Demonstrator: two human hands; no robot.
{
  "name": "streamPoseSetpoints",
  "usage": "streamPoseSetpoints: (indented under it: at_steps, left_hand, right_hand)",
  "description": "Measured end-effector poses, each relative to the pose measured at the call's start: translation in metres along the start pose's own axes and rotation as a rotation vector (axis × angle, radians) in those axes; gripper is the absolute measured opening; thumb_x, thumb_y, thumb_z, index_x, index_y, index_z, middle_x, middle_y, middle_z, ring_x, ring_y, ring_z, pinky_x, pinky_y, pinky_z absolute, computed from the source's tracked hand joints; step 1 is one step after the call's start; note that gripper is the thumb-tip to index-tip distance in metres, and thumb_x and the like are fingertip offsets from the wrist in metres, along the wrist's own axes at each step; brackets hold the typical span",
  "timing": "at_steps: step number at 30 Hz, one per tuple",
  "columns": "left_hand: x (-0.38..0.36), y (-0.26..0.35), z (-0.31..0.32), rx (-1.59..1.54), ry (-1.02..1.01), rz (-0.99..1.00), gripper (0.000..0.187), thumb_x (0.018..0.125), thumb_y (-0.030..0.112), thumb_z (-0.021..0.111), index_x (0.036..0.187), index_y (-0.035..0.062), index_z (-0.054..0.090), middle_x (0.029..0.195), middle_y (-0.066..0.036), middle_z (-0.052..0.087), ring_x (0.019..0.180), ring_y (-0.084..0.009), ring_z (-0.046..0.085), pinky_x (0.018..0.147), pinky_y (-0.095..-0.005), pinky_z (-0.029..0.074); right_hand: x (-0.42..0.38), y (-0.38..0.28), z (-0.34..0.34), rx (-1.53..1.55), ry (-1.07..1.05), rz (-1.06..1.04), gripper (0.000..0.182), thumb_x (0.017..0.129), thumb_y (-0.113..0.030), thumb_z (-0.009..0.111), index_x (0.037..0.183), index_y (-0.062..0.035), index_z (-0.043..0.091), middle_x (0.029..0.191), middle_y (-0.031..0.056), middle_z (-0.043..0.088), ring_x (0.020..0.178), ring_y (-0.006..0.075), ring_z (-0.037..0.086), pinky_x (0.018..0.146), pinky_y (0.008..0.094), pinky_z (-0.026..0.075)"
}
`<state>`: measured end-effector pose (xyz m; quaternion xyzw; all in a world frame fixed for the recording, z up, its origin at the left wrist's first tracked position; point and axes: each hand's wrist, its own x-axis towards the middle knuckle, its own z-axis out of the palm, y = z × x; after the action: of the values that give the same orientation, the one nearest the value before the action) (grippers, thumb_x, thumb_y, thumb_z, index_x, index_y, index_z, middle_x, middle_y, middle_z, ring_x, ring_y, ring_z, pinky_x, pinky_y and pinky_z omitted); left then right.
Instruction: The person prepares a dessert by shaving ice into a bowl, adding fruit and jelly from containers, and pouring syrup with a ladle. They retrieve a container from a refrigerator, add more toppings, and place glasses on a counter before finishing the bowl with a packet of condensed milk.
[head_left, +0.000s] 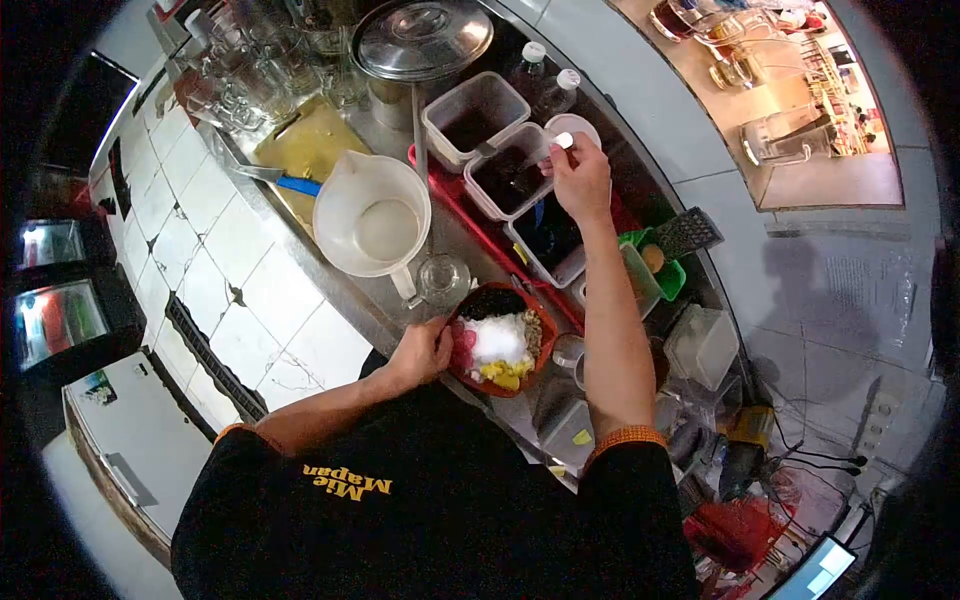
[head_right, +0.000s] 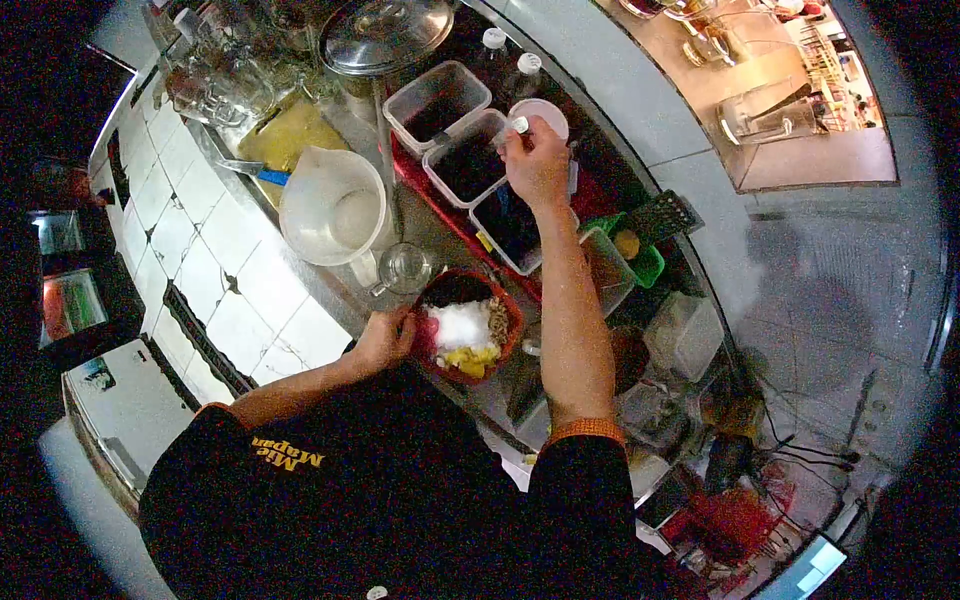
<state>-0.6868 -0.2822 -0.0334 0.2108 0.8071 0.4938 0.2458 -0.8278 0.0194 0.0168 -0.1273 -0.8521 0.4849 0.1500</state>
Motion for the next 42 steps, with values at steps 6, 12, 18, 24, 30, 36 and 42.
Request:
streamPoseSetpoints:
  at_steps: [6,12,18,24,30,36,42]
  left_hand:
    - [-0.004,0.007,0.002,-0.001,0.087,0.03,0.011,0.086,0.006,0.051,0.085,-0.0039,0.057,0.071,-0.03,0.056,0.069,-0.048,0.057,0.055,-0.0471,0.044]
    - [-0.011,0.028,-0.003,0.037,0.1,-0.053,0.016,0.086,0.009,0.054,0.078,-0.0041,0.057,0.064,-0.029,0.053,0.062,-0.0453,0.058,0.051,-0.045,0.043]
    - [-0.017,0.049,-0.012,0.002,0.113,-0.06,0.019,0.086,0.01,0.053,0.074,-0.0051,0.056,0.06,-0.028,0.05,0.054,-0.0402,0.059,0.048,-0.043,0.042]
    - [-0.001,0.097,-0.037,-0.017,0.105,-0.09,0.02,0.086,0.011,0.053,0.077,-0.0056,0.059,0.061,-0.028,0.052,0.055,-0.0379,0.06,0.051,-0.0414,0.043]
    - [0.033,0.099,-0.044,-0.034,0.185,-0.038,0.023,0.087,0.013,0.052,0.076,-0.0056,0.06,0.063,-0.027,0.054,0.054,-0.0355,0.06,0.052,-0.0409,0.044]
    - [0.048,0.119,-0.06,-0.098,0.173,-0.159,0.024,0.087,0.014,0.052,0.074,-0.0062,0.058,0.064,-0.028,0.054,0.058,-0.0391,0.06,0.056,-0.0425,0.045]
    - [0.065,0.095,-0.057,0.041,0.283,-0.058,0.025,0.086,0.014,0.051,0.071,-0.0056,0.057,0.062,-0.026,0.054,0.056,-0.0357,0.059,0.055,-0.043,0.044]
  right_hand:
    - [-0.001,-0.029,-0.034,0.146,0.149,0.003,0.01,0.086,-0.007,0.058,0.085,0.0031,0.059,0.071,0.011,0.065,0.061,0.0171,0.067,0.054,0.0287,0.052]
    - [-0.005,-0.06,-0.056,0.11,0.239,0.023,0.013,0.086,-0.008,0.058,0.079,0.0027,0.058,0.068,0.0114,0.065,0.057,0.0178,0.065,0.052,0.0307,0.051]
    - [-0.001,-0.06,-0.071,0.125,0.261,0.004,0.014,0.09,-0.007,0.056,0.082,0.0041,0.054,0.07,0.0119,0.063,0.059,0.0169,0.065,0.052,0.0277,0.054]
    - [0.004,-0.092,-0.089,0.239,0.325,0.004,0.015,0.088,-0.009,0.056,0.078,0.0025,0.056,0.064,0.011,0.065,0.054,0.0157,0.064,0.051,0.0293,0.052]
    - [0.014,-0.117,-0.105,0.128,0.316,-0.048,0.017,0.088,-0.011,0.056,0.078,0.003,0.059,0.065,0.0112,0.066,0.056,0.0159,0.066,0.052,0.0283,0.053]
    - [0.012,-0.144,-0.12,0.18,0.325,-0.019,0.02,0.089,-0.012,0.054,0.079,0.0042,0.059,0.066,0.0113,0.065,0.057,0.0157,0.066,0.052,0.0281,0.054]
    - [-0.014,-0.179,-0.145,0.227,0.304,-0.056,0.019,0.091,-0.01,0.054,0.083,0.0067,0.057,0.07,0.014,0.065,0.06,0.0177,0.067,0.054,0.0282,0.057]
